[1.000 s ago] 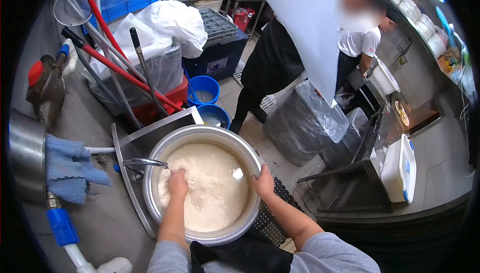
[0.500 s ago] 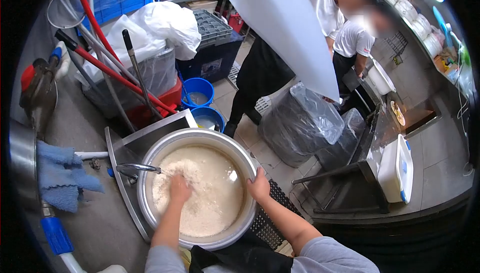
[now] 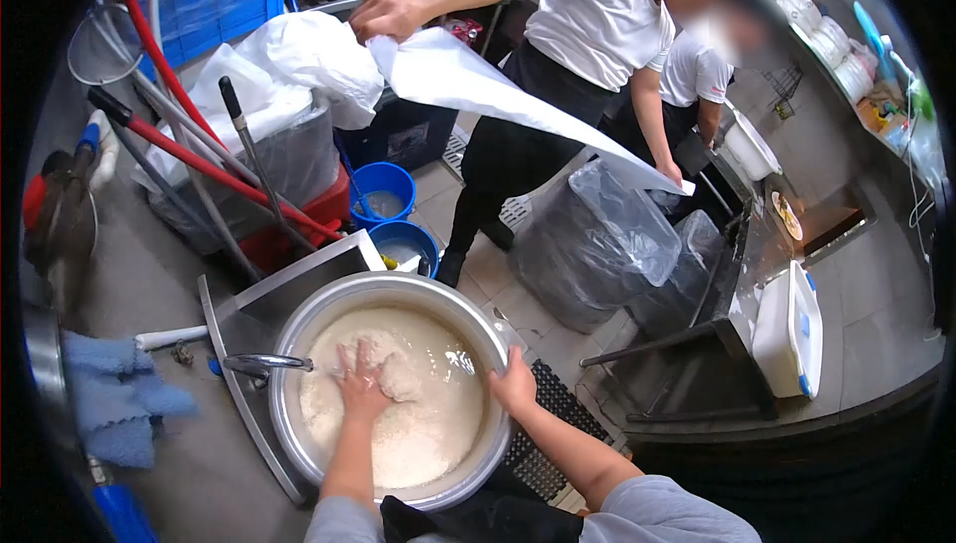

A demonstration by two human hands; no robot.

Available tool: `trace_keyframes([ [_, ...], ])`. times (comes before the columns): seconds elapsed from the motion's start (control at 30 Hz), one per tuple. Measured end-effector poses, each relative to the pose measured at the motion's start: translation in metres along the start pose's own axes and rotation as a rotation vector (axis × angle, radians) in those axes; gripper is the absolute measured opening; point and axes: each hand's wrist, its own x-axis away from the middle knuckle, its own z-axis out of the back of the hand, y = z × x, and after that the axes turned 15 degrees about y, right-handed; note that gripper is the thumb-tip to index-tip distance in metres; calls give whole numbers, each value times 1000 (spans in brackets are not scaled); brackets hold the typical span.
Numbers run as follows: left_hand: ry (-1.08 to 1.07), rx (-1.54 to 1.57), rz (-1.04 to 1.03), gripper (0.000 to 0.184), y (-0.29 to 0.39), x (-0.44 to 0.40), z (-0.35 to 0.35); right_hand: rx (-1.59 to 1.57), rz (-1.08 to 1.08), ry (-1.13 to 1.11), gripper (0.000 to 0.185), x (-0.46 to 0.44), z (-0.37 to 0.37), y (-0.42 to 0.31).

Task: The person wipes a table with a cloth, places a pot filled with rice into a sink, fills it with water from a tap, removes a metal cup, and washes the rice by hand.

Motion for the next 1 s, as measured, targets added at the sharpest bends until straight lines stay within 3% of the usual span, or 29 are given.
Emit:
trace_keyframes([
  [0.07,78,-222,-45,69,-23,-17,-26,15,-14,-10,54,0,2,-4],
  [0.17,-64,-144,194,60,-35,-47,-26,10,-26,-26,54,0,6,-7],
  [0.3,47,-28,242,58,-59,-68,-48,14,-37,-30,53,-1,7,-10],
  [0.4,205,95,217,43,-65,-74,-56,30,-38,-33,51,-1,7,-9],
  [0.5,172,240,413,33,-59,-76,-74,49,-44,-26,50,1,6,-10],
  [0.53,102,258,395,33,-56,-71,-72,52,-40,-20,50,1,5,-10],
  [0.7,-291,251,265,46,-12,-37,-41,25,-10,-1,50,0,3,-8],
  [0.77,-278,397,214,61,-2,-9,-53,23,-6,-1,50,1,5,-10],
  [0.83,-207,306,23,79,18,19,-41,27,0,12,50,1,5,-8],
  [0.9,-264,306,-53,90,43,41,-8,27,0,13,51,1,4,-8],
  [1.0,-157,124,-391,93,59,74,-1,27,-4,-7,52,0,3,-6],
])
